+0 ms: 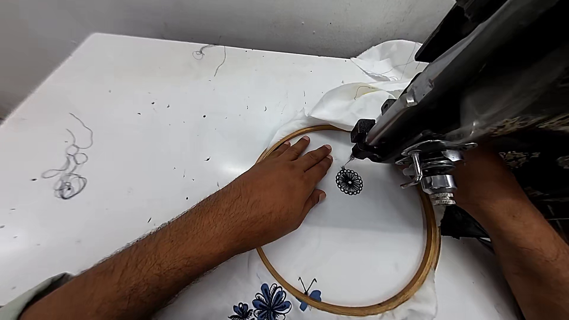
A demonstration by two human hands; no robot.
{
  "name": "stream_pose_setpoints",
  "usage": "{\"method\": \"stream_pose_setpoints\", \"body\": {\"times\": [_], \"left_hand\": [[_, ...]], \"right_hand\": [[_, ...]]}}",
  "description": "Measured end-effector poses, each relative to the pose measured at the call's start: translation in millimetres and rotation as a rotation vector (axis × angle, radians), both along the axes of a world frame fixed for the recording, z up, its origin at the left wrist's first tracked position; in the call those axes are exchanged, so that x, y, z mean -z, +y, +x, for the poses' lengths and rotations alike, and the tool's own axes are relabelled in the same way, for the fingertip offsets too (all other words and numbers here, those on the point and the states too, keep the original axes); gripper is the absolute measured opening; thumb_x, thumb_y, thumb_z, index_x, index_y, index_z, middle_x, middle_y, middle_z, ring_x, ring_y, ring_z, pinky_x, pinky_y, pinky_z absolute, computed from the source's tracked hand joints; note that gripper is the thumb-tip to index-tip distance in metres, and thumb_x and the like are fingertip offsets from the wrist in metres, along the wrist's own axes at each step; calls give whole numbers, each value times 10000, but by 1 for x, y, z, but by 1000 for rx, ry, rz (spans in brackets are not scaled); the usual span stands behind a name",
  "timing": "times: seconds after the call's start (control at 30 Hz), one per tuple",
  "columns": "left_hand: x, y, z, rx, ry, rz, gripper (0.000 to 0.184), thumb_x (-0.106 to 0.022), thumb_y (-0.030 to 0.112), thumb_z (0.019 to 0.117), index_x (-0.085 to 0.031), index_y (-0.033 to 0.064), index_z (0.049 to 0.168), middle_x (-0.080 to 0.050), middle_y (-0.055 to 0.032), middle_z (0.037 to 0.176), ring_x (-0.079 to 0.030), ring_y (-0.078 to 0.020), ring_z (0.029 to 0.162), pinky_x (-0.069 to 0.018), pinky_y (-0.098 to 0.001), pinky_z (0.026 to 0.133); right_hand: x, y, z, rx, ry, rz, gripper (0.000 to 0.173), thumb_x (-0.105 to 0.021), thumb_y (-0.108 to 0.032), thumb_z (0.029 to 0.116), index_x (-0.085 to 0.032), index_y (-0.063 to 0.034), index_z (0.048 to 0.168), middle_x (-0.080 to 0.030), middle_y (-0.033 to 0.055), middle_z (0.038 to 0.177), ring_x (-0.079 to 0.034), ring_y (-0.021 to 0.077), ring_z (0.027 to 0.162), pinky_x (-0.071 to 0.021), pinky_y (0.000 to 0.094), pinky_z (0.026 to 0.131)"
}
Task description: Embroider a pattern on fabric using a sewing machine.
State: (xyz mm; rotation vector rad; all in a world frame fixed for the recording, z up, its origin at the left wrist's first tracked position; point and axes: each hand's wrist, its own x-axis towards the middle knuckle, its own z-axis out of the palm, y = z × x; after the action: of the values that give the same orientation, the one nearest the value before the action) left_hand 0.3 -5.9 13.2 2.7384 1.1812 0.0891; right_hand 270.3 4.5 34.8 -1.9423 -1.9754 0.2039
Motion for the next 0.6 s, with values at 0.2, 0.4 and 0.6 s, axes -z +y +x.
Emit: {"method": "stream_pose_setpoints", "body": {"times": [0.2, 0.4, 0.6], "left_hand": [[1, 6, -3, -7, -25, -5, 571, -341, 427, 1091, -469, 114, 1551, -399, -42, 1639, -326, -301, 1534, -281, -491, 1246], [-1, 2, -2, 1, 10, -9, 577, -321, 425, 1095, -453, 112, 1562, -377, -36, 1652, -302, -304, 1544, -267, -512, 1249], [1, 7, -4, -13, -29, -13, 563, -346, 427, 1089, -471, 131, 1551, -400, -27, 1639, -322, -285, 1536, -274, -490, 1249]], "right_hand": [[8, 1, 2, -34, 31, 89, 144, -721, -102, 881, -648, 21, 897, -644, 191, 886, -636, 306, 861, -476, 525, 742], [2, 0, 2, -29, -11, 20, 162, -774, -97, 886, -644, -20, 829, -629, 155, 809, -614, 290, 778, -462, 520, 682], [7, 2, 1, -23, 26, 66, 124, -731, -68, 896, -655, 30, 890, -651, 202, 886, -639, 318, 868, -479, 540, 758]]}}
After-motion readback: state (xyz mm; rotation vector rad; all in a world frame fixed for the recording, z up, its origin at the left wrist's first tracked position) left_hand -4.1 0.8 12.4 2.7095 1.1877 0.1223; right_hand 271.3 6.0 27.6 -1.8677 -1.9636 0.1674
